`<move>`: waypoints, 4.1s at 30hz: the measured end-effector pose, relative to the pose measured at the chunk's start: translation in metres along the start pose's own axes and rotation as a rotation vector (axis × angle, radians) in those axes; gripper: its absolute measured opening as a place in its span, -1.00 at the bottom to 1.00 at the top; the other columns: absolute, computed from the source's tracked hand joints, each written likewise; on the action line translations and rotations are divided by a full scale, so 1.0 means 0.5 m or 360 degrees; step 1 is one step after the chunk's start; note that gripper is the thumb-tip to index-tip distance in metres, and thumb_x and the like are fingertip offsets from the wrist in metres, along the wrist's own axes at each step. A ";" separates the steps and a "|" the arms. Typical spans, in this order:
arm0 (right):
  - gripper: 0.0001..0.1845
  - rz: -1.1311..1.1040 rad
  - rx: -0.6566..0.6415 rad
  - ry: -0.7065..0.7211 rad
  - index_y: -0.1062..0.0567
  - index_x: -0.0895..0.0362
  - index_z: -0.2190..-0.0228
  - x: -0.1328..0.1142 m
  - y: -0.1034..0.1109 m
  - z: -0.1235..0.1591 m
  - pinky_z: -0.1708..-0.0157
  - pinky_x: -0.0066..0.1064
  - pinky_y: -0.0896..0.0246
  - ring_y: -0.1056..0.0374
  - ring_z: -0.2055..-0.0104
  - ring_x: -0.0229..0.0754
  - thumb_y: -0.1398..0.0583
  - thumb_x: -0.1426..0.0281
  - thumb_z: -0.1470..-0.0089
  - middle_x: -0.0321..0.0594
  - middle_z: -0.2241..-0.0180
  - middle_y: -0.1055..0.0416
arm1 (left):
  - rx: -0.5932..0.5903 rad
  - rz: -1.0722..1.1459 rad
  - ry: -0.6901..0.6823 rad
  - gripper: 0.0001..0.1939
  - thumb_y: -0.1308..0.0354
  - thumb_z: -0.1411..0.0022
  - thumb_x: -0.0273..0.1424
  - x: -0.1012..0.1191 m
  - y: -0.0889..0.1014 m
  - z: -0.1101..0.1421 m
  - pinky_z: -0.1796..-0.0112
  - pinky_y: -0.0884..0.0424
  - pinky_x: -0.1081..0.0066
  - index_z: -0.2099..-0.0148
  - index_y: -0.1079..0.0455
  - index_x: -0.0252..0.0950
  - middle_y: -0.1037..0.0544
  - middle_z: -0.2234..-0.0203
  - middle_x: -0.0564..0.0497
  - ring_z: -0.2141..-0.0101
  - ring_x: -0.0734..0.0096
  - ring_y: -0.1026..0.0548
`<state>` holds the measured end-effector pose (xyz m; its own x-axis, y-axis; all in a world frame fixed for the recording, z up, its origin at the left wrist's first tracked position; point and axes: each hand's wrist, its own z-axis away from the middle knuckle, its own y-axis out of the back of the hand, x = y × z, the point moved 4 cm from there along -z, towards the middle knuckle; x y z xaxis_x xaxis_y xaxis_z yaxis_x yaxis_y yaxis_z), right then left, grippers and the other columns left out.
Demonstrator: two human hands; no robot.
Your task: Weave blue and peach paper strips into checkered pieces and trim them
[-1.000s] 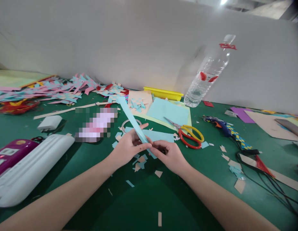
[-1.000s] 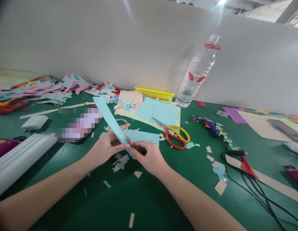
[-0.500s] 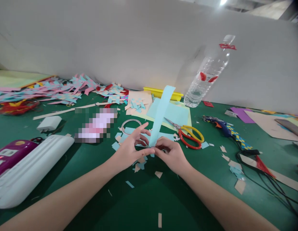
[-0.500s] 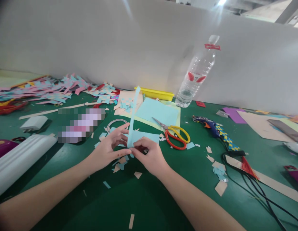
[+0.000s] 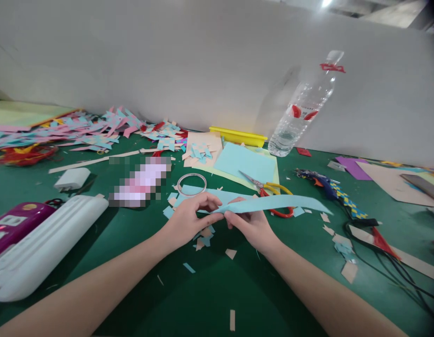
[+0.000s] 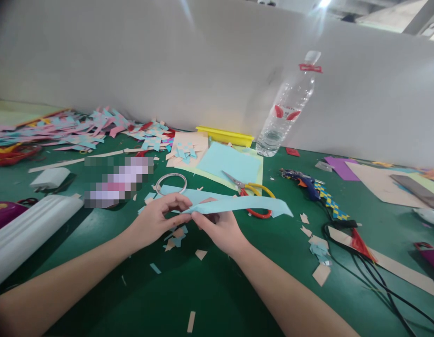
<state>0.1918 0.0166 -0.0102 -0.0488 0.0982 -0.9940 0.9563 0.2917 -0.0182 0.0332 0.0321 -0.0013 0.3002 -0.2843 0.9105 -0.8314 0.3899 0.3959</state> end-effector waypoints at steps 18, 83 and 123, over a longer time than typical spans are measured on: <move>-0.67 -0.0047 0.0481 -0.0160 -0.48 0.11 0.30 0.013 0.032 -0.008 0.38 -0.32 -0.38 -0.44 0.36 -0.16 -0.33 0.18 0.09 -0.21 0.40 -0.51 | -0.0017 -0.0052 -0.0008 -0.71 -0.16 -0.23 -0.19 0.001 0.007 -0.004 0.19 -0.43 0.34 0.07 -0.38 -0.23 -0.51 0.20 0.00 0.20 0.33 -0.48; -0.67 0.0344 -0.0718 -0.0165 -0.44 0.16 0.39 -0.009 -0.023 0.017 0.54 -0.49 -0.08 -0.11 0.52 -0.36 -0.22 0.12 -0.04 -0.34 0.52 -0.26 | -0.0117 0.0464 0.0170 -0.73 -0.16 -0.21 -0.17 -0.008 -0.001 0.002 0.41 -0.40 0.42 0.17 -0.40 -0.26 -0.49 0.43 0.06 0.46 0.43 -0.44; -0.69 -0.0114 -0.0382 -0.0437 -0.48 0.19 0.32 0.019 -0.022 0.005 0.35 -0.40 -0.41 -0.49 0.44 -0.26 -0.22 0.17 -0.07 -0.12 0.33 -0.57 | 0.0335 0.0492 0.0239 -0.78 -0.23 -0.16 -0.23 -0.004 0.021 0.000 0.37 -0.41 0.56 0.25 -0.48 -0.28 -0.48 0.56 0.13 0.49 0.54 -0.45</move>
<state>0.1816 0.0122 -0.0196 -0.0029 -0.1800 -0.9837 0.8569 0.5066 -0.0952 0.0239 0.0368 0.0010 0.0728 -0.0446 0.9963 -0.9662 0.2445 0.0816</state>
